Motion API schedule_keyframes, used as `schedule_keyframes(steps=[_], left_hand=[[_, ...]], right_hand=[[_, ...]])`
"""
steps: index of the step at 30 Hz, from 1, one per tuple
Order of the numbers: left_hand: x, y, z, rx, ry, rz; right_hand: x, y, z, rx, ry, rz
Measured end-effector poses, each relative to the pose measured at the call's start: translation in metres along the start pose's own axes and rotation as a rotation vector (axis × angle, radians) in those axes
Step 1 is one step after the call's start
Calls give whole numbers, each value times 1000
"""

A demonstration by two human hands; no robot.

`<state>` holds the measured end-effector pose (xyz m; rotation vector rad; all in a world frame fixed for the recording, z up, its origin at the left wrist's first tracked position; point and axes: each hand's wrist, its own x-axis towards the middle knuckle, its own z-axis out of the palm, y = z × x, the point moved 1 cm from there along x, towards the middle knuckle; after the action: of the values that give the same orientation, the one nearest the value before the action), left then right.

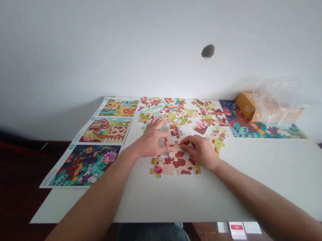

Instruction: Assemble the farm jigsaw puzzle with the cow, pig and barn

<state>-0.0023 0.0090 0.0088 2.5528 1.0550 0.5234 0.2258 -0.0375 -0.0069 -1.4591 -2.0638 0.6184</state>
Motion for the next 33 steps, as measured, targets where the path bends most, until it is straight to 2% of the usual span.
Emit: schedule_keyframes(steps=[7,14,19,25,33], left_hand=[[0,8,6,-11,-140,34],[-1,5,2,-7,-191,-7],[-1,1,-2,5,-197,-54],[-2,-3,2,11,-190,-48],[-3,-6,2,2,-208,-84]], right_hand=[[1,1,1,-31,-3,-12],[1,-3,-1,-61,-28,-114],[-2,-7,-4,-43,-26,-176],[-4,-8,-3,-33,-125,-331],[-3,-9,-4,-20,-142,-358]])
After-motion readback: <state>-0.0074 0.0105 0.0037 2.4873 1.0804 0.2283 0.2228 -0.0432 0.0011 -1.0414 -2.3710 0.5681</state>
